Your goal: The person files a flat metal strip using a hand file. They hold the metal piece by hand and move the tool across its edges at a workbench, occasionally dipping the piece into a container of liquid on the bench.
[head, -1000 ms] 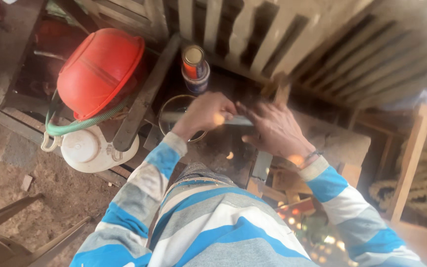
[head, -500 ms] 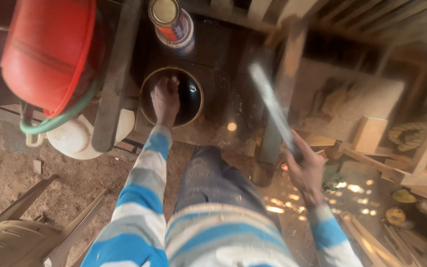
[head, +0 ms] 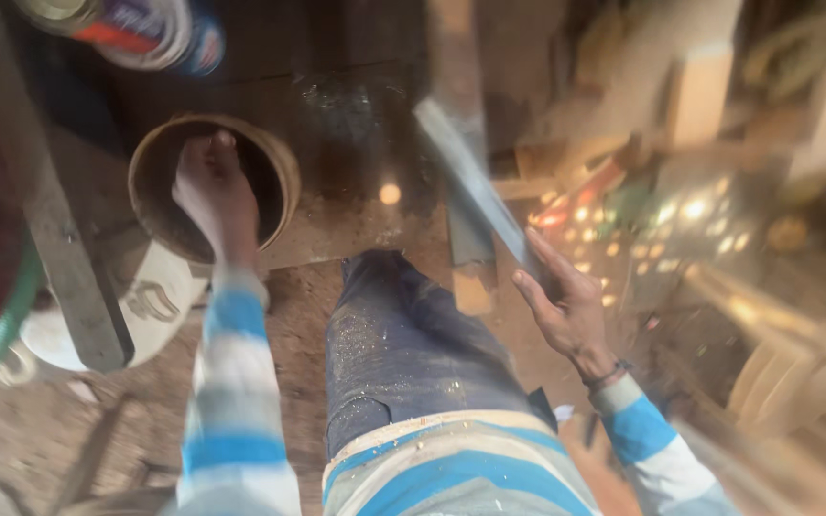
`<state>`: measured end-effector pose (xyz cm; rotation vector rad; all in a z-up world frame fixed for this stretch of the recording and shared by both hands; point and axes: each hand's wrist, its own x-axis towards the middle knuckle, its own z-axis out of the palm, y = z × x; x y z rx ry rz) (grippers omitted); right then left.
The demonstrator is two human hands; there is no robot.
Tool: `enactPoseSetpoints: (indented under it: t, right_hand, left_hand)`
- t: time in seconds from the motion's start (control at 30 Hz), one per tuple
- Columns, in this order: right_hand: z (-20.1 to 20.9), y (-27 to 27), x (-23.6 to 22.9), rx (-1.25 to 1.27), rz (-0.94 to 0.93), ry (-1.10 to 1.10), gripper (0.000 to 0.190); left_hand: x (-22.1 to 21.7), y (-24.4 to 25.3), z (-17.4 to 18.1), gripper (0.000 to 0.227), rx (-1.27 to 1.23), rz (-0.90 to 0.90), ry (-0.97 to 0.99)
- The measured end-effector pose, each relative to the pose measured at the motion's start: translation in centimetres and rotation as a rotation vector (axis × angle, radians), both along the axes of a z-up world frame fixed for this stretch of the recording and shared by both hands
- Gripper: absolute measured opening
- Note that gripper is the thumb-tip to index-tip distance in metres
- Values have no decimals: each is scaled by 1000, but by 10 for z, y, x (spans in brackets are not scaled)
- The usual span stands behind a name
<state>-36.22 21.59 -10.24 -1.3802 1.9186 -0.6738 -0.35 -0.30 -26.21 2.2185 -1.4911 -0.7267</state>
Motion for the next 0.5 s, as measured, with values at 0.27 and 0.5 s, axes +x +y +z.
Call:
enactPoseSetpoints:
  t: [0.27,0.5]
  right_hand:
    - [2,31,14,213,-132,-87,55]
    - [5,41,12,166,0,54,63]
  left_hand:
    - [-153,73,137,32,-318,-1083,208]
    - [-163,57,133,30,-319,-1329,126]
